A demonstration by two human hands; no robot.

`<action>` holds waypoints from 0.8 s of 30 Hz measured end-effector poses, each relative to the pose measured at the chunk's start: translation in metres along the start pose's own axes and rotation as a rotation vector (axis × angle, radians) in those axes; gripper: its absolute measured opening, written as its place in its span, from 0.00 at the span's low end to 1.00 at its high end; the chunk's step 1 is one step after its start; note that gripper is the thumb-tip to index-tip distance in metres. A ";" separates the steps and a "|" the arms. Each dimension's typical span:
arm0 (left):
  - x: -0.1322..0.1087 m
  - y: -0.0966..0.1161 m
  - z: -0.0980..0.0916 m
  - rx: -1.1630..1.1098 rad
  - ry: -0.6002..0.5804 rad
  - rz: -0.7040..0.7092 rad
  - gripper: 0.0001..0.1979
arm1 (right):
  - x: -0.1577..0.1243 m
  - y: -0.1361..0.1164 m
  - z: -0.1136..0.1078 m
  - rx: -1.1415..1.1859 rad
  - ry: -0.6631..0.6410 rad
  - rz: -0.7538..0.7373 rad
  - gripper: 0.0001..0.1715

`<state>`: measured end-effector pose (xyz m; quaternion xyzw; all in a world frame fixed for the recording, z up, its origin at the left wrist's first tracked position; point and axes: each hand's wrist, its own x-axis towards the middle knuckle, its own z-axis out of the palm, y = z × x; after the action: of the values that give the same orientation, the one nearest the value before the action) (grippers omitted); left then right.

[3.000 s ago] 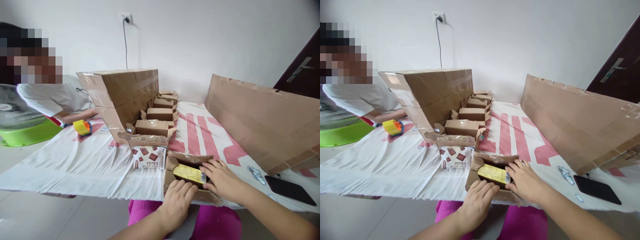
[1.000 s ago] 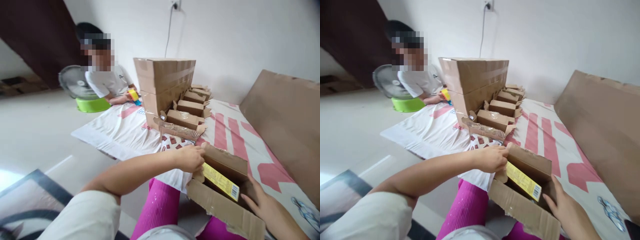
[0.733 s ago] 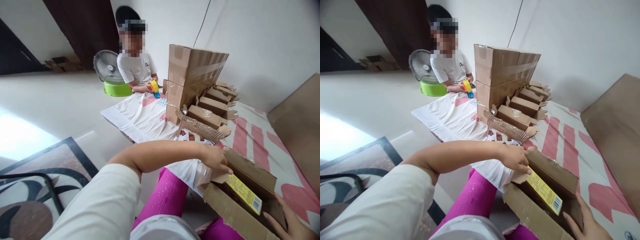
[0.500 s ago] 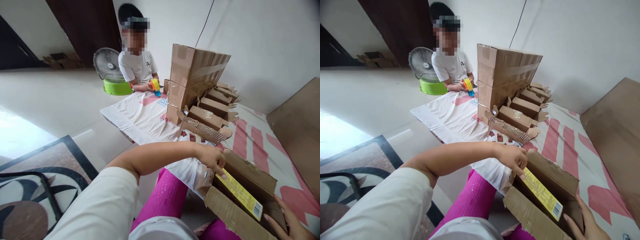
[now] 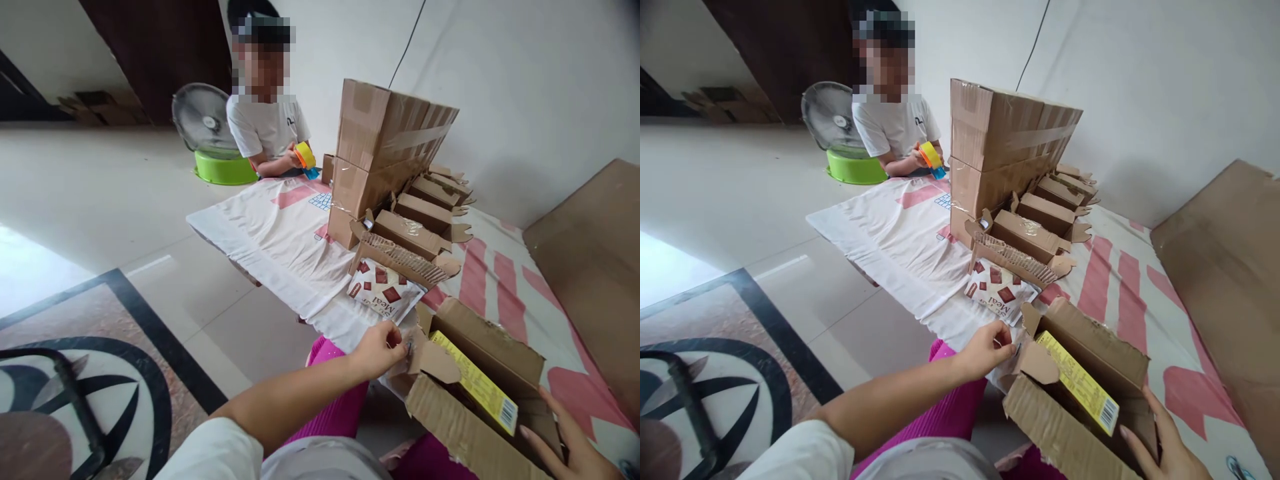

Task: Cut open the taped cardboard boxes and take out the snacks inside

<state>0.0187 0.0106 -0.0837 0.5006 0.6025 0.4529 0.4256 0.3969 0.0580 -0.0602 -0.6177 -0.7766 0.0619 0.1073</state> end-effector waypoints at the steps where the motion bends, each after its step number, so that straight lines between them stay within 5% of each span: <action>1: -0.001 -0.001 0.003 0.000 -0.009 -0.024 0.03 | 0.000 -0.004 -0.002 0.022 -0.028 0.033 0.46; 8: 0.006 0.003 0.008 0.035 -0.048 -0.097 0.05 | -0.004 -0.028 -0.015 0.115 -0.103 0.107 0.47; 17: 0.008 -0.002 0.011 0.065 -0.022 -0.056 0.07 | -0.004 -0.021 -0.009 0.157 -0.116 0.078 0.45; 21: 0.015 -0.007 0.012 0.081 0.057 0.019 0.08 | -0.005 -0.027 -0.009 0.183 -0.149 0.090 0.44; 24: 0.020 -0.002 -0.004 0.104 0.215 0.136 0.08 | -0.008 -0.036 -0.012 0.221 -0.113 0.087 0.43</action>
<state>0.0116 0.0297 -0.0859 0.5104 0.6320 0.4999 0.3002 0.3673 0.0417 -0.0413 -0.6309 -0.7421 0.1866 0.1280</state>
